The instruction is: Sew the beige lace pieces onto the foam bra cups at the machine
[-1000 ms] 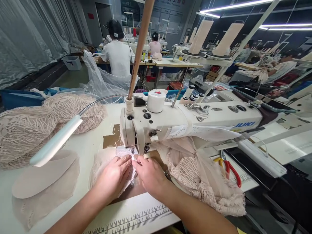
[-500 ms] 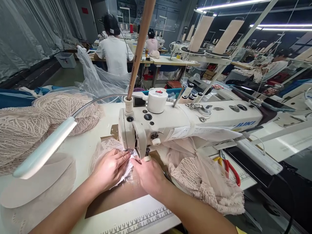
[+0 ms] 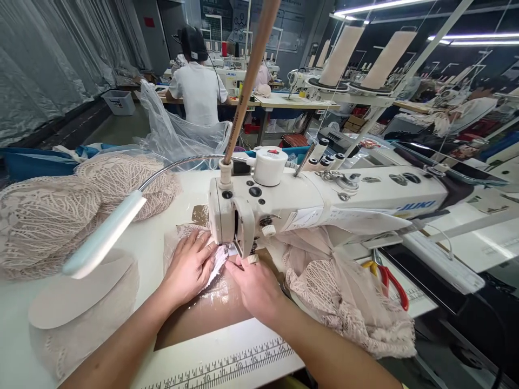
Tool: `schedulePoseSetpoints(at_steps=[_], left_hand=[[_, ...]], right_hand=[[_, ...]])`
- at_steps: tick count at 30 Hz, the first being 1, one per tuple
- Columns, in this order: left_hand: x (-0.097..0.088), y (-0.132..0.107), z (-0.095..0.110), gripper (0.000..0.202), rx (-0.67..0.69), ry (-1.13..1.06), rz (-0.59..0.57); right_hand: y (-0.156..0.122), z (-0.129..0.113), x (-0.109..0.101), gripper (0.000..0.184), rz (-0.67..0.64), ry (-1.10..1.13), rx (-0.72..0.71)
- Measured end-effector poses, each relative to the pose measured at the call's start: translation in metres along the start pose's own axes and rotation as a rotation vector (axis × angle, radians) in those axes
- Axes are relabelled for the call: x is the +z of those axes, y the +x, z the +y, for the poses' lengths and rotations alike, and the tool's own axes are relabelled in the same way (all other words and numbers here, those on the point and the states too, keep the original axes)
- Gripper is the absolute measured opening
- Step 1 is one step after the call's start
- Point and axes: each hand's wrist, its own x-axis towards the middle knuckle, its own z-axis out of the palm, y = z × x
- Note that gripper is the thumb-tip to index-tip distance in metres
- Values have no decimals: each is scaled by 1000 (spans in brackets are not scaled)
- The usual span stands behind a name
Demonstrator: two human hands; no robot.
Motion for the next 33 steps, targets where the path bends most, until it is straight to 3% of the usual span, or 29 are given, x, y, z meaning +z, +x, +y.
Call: schedulePoseSetpoints(at_steps=[5,7,10,12,14,16,18,21,25,30,33], left_hand=[[-6,-6,-8,42,-67,-25,12],[-16,-19,-7,36,15,-113,-77],[-33,-44,4,26,243,-356,-259],[-41,-58,12,28,309,-475,-235],[-43,-65,15,29,250,-532,-112],[-40,-63,14,28,124,-539,0],[-34,-52,10,29,22,-503,35],[-29,-33,7,32,-14,-465,-81],[-30,-17,9,12,8,-515,-243],[-31,-14,2,34,21,-677,-333],[-33,-14,-10,40,-43,-738,-310]], right_hand=[[-3,5,8,46,123,48,-41],[-6,7,9,43,184,140,-71],[-10,11,8,36,232,287,-121],[-12,12,7,32,261,356,-135],[-13,11,5,29,292,409,-151],[-13,10,4,28,308,429,-209],[-13,8,1,26,285,390,-321],[-15,3,-6,29,176,236,-445],[-19,1,-13,28,51,74,-403],[-18,5,-13,18,9,26,-371],[-18,5,-14,18,1,49,-365]])
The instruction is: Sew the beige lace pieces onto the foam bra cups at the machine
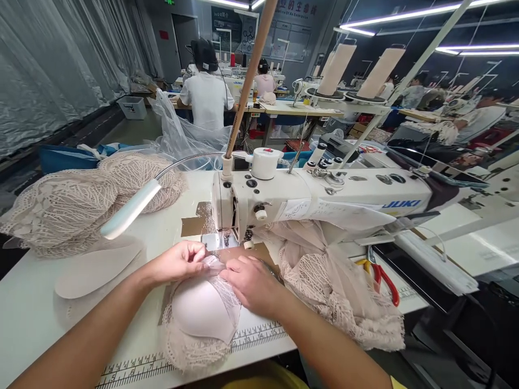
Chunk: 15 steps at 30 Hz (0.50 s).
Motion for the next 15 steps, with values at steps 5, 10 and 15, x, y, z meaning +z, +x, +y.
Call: schedulePoseSetpoints(at_steps=[5,10,15], left_hand=[[-13,-21,4,24,-77,23,323],[19,-37,20,20,109,337,352],[54,-25,12,35,244,692,219]], right_hand=[[-1,-2,1,22,20,11,16],[1,1,6,19,27,-25,27],[0,18,11,15,89,-51,119]])
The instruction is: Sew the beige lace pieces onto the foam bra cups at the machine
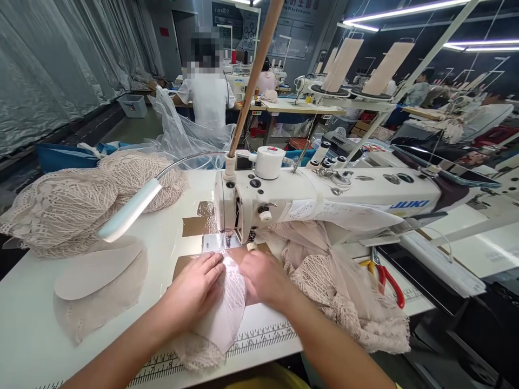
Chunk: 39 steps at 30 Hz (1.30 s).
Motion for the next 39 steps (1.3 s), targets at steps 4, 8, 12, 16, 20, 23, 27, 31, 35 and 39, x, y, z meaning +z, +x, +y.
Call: schedulePoseSetpoints(at_steps=[4,8,12,16,20,23,27,31,35,39], left_hand=[[2,4,-4,35,55,9,-13],[-5,9,-8,39,65,6,-24],[-4,16,-16,42,69,55,-52],[-1,20,-28,42,127,51,-39],[-3,24,-35,46,167,65,-75],[-7,30,-38,52,186,75,-114],[-10,34,-42,59,207,48,-122],[-14,25,-38,49,203,33,-103],[-17,13,-17,29,123,-49,-71],[-11,12,-1,28,22,18,-92]], right_hand=[[-1,6,3,22,101,5,118],[1,-3,2,36,69,49,77],[4,-9,1,31,6,3,119],[6,-10,1,30,11,-7,154],[8,-11,4,35,27,-6,180],[10,-12,5,35,39,-16,196],[10,-12,8,31,65,-25,196],[8,-5,14,25,121,35,155],[5,-1,16,23,197,137,124],[2,-6,4,26,143,194,-11]])
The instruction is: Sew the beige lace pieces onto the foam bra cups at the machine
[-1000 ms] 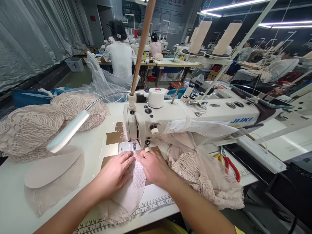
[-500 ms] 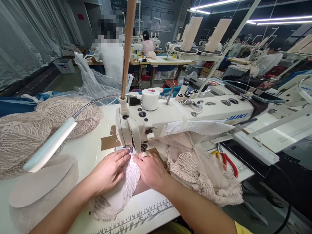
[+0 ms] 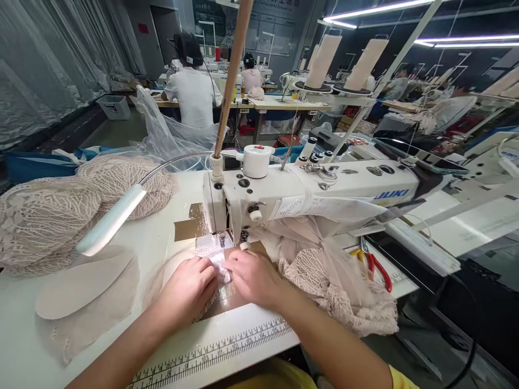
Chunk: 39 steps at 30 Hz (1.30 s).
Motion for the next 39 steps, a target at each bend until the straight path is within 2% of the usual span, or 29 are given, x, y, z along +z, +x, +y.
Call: schedulePoseSetpoints(at_steps=[3,7,10,12,14,17,21,25,30,39], left_hand=[[4,0,-2,30,-15,-32,22],[3,-3,-10,22,-54,-167,30],[0,-5,-13,16,-85,-227,13],[-1,-6,-13,15,-94,-239,12],[-1,-6,-14,17,-104,-254,17],[-1,-8,-14,19,-105,-283,21],[3,-10,-15,18,41,-285,22],[7,-11,-13,23,183,-200,46],[12,-12,-4,27,216,-68,69],[18,-13,0,25,213,-50,86]], right_hand=[[-3,-6,-12,20,-142,-24,-52],[-10,-9,-24,15,-217,-56,32],[-12,-13,-24,18,-153,-45,66],[-12,-17,-20,25,-113,-54,39],[-15,-22,-13,28,-128,-107,6],[-23,-26,-1,22,-155,-198,-3],[-34,-27,10,26,-90,-203,15],[-37,-27,11,28,-49,-183,4],[-36,-26,11,28,-36,-142,2],[-39,-21,10,32,-27,-65,-17]])
